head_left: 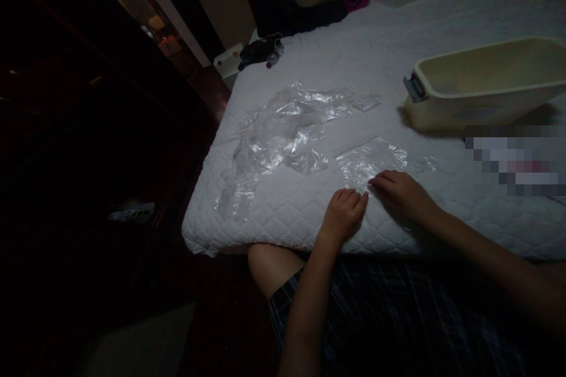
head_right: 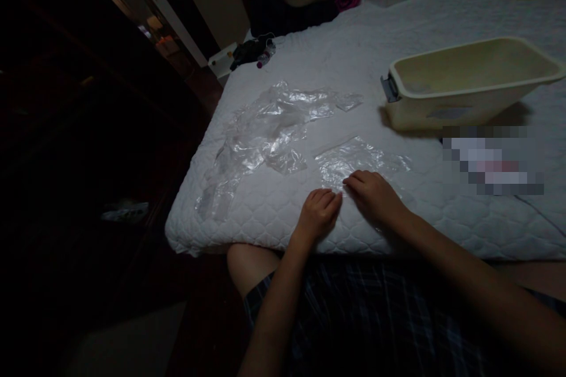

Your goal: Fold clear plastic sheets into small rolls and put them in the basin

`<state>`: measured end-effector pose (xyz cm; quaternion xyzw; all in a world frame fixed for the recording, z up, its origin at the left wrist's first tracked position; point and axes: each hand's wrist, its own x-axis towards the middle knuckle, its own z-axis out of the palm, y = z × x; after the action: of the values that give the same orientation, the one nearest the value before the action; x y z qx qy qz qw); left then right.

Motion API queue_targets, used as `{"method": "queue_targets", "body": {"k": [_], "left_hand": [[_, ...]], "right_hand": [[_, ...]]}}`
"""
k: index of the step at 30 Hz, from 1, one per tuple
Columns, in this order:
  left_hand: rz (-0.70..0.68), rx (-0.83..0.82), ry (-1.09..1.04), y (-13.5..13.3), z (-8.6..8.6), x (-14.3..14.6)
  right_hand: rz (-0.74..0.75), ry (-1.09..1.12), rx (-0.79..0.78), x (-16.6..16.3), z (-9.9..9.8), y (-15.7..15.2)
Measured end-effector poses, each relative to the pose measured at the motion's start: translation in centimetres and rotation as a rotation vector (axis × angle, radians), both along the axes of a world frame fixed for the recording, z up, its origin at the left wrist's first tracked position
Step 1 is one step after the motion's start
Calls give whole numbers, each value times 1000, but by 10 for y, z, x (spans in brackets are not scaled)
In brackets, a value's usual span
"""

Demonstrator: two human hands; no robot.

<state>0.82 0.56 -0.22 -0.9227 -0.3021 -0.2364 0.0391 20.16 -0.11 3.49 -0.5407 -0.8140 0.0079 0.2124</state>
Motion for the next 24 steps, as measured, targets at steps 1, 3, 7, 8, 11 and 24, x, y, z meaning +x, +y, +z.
{"method": "queue_targets", "body": {"k": [1, 3, 7, 8, 11, 24], "left_hand": [[-2, 5, 8, 0, 0, 0], [-7, 11, 34, 0, 1, 0], [16, 5, 58, -1, 4, -1], [23, 2, 56, -2, 5, -1], [39, 0, 43, -2, 5, -2], [44, 92, -110, -2, -3, -1]], "right_hand": [[32, -28, -11, 0, -1, 1], [70, -76, -35, -1, -4, 2], [84, -84, -44, 0, -8, 5], [84, -81, -34, 0, -9, 6], [77, -91, -3, 1, -8, 7], [41, -33, -27, 1, 3, 7]]}}
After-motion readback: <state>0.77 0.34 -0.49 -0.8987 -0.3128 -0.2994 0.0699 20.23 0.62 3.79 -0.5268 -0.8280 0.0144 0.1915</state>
